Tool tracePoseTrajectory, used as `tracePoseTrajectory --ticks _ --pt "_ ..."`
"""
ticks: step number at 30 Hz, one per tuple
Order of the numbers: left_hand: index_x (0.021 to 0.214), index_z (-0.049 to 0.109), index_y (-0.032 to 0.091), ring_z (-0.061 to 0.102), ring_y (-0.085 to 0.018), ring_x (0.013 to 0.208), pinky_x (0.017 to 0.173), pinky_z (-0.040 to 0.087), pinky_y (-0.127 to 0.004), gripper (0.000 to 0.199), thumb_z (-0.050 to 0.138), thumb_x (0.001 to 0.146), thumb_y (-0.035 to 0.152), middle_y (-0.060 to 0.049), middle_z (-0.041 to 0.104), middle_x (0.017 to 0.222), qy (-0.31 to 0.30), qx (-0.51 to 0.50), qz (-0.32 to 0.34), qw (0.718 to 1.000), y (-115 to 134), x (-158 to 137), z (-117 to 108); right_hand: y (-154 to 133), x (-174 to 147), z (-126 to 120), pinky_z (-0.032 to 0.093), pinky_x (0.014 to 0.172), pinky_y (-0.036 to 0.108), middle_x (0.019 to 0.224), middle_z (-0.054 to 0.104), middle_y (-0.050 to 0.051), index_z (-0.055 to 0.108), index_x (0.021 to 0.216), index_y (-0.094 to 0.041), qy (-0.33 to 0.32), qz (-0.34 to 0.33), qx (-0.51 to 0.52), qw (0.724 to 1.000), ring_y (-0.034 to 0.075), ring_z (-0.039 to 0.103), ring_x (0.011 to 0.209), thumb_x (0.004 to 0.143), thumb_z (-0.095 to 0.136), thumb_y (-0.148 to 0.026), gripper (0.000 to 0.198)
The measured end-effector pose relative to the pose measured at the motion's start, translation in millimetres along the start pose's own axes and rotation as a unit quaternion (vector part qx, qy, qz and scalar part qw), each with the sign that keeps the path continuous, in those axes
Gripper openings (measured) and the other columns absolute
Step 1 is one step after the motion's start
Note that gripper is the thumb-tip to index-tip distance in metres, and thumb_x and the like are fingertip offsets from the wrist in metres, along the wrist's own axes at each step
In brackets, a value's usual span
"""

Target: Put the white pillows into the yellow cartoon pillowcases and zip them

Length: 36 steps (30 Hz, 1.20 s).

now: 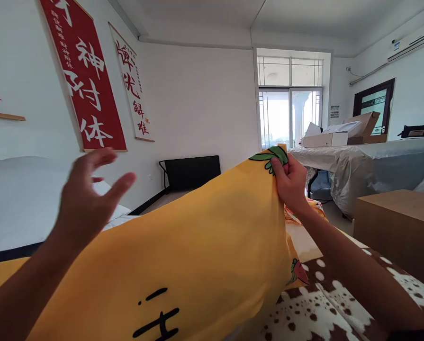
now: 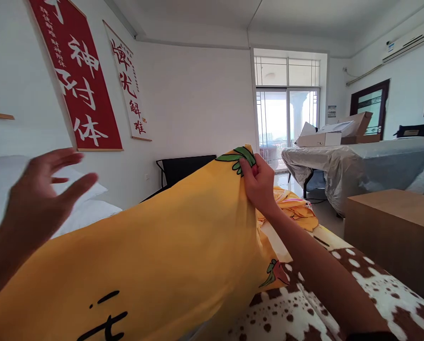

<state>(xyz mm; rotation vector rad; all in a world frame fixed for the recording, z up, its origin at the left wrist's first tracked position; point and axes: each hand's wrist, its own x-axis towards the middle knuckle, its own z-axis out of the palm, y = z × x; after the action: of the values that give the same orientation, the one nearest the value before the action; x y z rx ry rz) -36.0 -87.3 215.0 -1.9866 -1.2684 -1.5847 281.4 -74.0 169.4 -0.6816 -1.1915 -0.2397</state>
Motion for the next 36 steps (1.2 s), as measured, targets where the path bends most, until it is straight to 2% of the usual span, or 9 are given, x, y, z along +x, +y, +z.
tracePoseTrajectory --ticks 4,7,9,12,18,22,27,31,36 --pt "0.136 0.035 0.027 0.054 -0.026 0.108 0.09 0.044 -0.04 0.081 0.064 0.067 0.059 -0.005 0.058 0.12 -0.236 -0.114 0.114 0.958 90 2 56 -23 -4 -3 0.027 0.048 0.022 0.056 0.028 -0.006 0.04 0.063 -0.021 -0.043 0.017 0.057 0.997 0.008 0.03 0.052 0.083 0.058 -0.042 0.034" --pt "0.087 0.062 0.017 0.057 -0.019 0.069 0.059 0.043 -0.03 0.042 0.064 0.069 0.054 -0.003 0.061 0.077 -0.331 -0.127 0.132 0.926 142 5 83 -28 -3 -14 0.03 0.048 0.021 0.055 0.03 -0.007 0.043 0.064 -0.021 -0.083 0.043 0.085 0.992 0.007 0.034 0.051 0.08 0.063 -0.039 0.032" --pt "0.064 0.056 0.016 0.047 -0.012 0.054 0.048 0.032 -0.027 0.033 0.062 0.072 0.047 0.0 0.051 0.06 -0.359 -0.135 0.132 0.914 155 8 90 -25 -4 -24 0.033 0.047 0.021 0.055 0.036 -0.007 0.049 0.071 -0.021 -0.105 0.088 0.124 0.983 0.008 0.039 0.05 0.078 0.064 -0.04 0.025" --pt "0.059 0.053 0.016 0.039 -0.009 0.048 0.046 0.027 -0.026 0.031 0.057 0.077 0.04 0.002 0.046 0.054 -0.383 -0.171 0.113 0.901 152 12 92 -8 -17 -38 0.044 0.053 0.023 0.068 0.055 -0.004 0.055 0.095 -0.025 -0.176 0.181 0.215 0.943 0.011 0.054 0.059 0.075 0.068 -0.04 0.029" --pt "0.06 0.056 0.016 0.042 -0.011 0.051 0.051 0.028 -0.027 0.03 0.058 0.076 0.041 0.002 0.044 0.051 -0.294 -0.037 0.071 0.953 133 41 108 51 -79 -38 0.053 0.071 0.034 0.088 0.067 0.002 0.063 0.093 -0.021 -0.373 0.351 0.264 0.817 0.021 0.064 0.079 0.062 0.077 -0.041 0.04" --pt "0.075 0.062 0.015 0.054 -0.018 0.069 0.064 0.038 -0.03 0.03 0.057 0.076 0.044 -0.004 0.055 0.069 -0.231 0.092 0.02 0.968 114 65 119 94 -122 -30 0.052 0.07 0.03 0.087 0.068 0.001 0.063 0.097 -0.021 -0.36 0.4 0.27 0.799 0.019 0.064 0.079 0.065 0.073 -0.047 0.043" --pt "0.108 0.059 0.011 0.054 -0.027 0.098 0.083 0.04 -0.044 0.049 0.032 0.088 0.047 -0.012 0.057 0.101 -0.123 0.126 -0.011 0.984 91 72 128 135 -155 -30 0.046 0.056 0.024 0.071 0.064 0.0 0.065 0.081 -0.015 -0.439 0.393 0.2 0.783 0.012 0.057 0.061 0.062 0.075 -0.047 0.039" --pt "0.113 0.057 0.014 0.052 -0.025 0.096 0.082 0.039 -0.042 0.053 0.027 0.09 0.051 -0.011 0.059 0.099 -0.067 0.122 0.001 0.99 82 67 144 156 -158 -41 0.039 0.047 0.022 0.057 0.057 -0.003 0.063 0.067 -0.015 -0.492 0.366 0.151 0.775 0.009 0.048 0.051 0.066 0.072 -0.045 0.03" --pt "0.091 0.062 0.015 0.047 -0.016 0.072 0.067 0.034 -0.03 0.047 0.032 0.089 0.051 -0.004 0.057 0.076 -0.08 0.078 0.073 0.991 79 70 160 181 -153 -67 0.028 0.037 0.02 0.041 0.043 -0.006 0.053 0.047 -0.017 -0.582 0.384 0.12 0.706 0.006 0.036 0.039 0.069 0.067 -0.04 0.035"
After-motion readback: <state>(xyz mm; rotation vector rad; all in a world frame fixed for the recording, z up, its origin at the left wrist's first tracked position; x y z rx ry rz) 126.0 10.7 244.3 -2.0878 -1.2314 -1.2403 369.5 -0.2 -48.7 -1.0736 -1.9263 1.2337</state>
